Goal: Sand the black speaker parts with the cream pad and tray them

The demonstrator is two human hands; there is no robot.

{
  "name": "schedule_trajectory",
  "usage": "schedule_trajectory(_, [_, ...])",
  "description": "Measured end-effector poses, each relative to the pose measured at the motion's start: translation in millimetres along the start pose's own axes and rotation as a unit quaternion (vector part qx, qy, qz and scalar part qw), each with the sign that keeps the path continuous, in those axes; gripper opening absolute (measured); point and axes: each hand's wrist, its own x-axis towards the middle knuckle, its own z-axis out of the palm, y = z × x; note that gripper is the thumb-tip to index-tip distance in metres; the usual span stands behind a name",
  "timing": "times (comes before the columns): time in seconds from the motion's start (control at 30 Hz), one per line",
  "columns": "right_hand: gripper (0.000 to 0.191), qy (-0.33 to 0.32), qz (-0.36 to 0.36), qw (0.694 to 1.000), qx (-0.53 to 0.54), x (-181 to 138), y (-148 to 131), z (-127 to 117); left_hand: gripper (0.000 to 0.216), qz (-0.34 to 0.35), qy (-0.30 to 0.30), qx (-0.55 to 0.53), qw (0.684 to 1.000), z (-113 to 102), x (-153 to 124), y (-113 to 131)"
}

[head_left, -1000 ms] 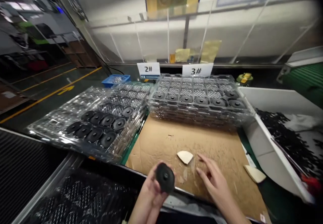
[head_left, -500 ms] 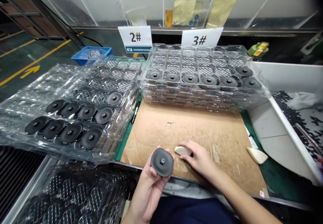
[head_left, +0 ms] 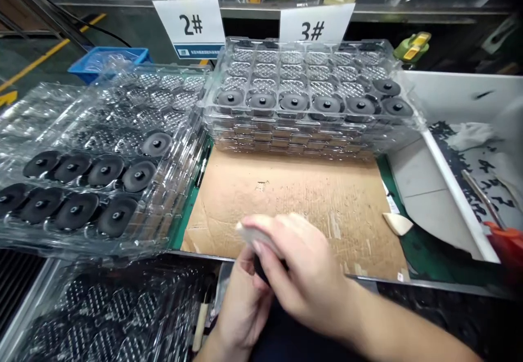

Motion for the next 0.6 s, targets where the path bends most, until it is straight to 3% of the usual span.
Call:
schedule_trajectory(0.07, [0.027,0.036,-0.031,0.999,0.008,-3.7,0.8,0.1,0.049,-0.008,-0.014,0.005,1.000,0.6,-1.6,2.0])
schedule_trajectory(0.2, [0.025,-0.002,-0.038,0.999,0.035,-11.4,-0.5,-1.4,0.055,0.002,-0.018,0.007,1.000,1.7,-3.9,5.6])
schedule_trajectory(0.3, [0.026,0.027,-0.004,1.000,0.004,-6.4,-1.1,-5.2,0.046,-0.014,-0.003,0.027,1.000,10.2,-5.7,4.3])
schedule_trajectory(0.43, [0.024,0.019,-0.056,0.998,0.008,-16.0,-2.9,-18.7,0.048,-0.025,-0.017,0.019,0.999,17.4,-9.1,5.6])
schedule_trajectory(0.53, [0.024,-0.019,0.005,0.999,-0.026,-33.2,-3.4,-35.2,0.059,-0.046,-0.059,0.002,0.997,14.5,-9.4,4.7])
schedule_trajectory(0.6, [0.026,-0.005,0.031,0.996,-0.087,-34.8,-1.9,-44.6,0.063,-0.064,-0.075,0.004,0.995,12.6,-8.4,1.3])
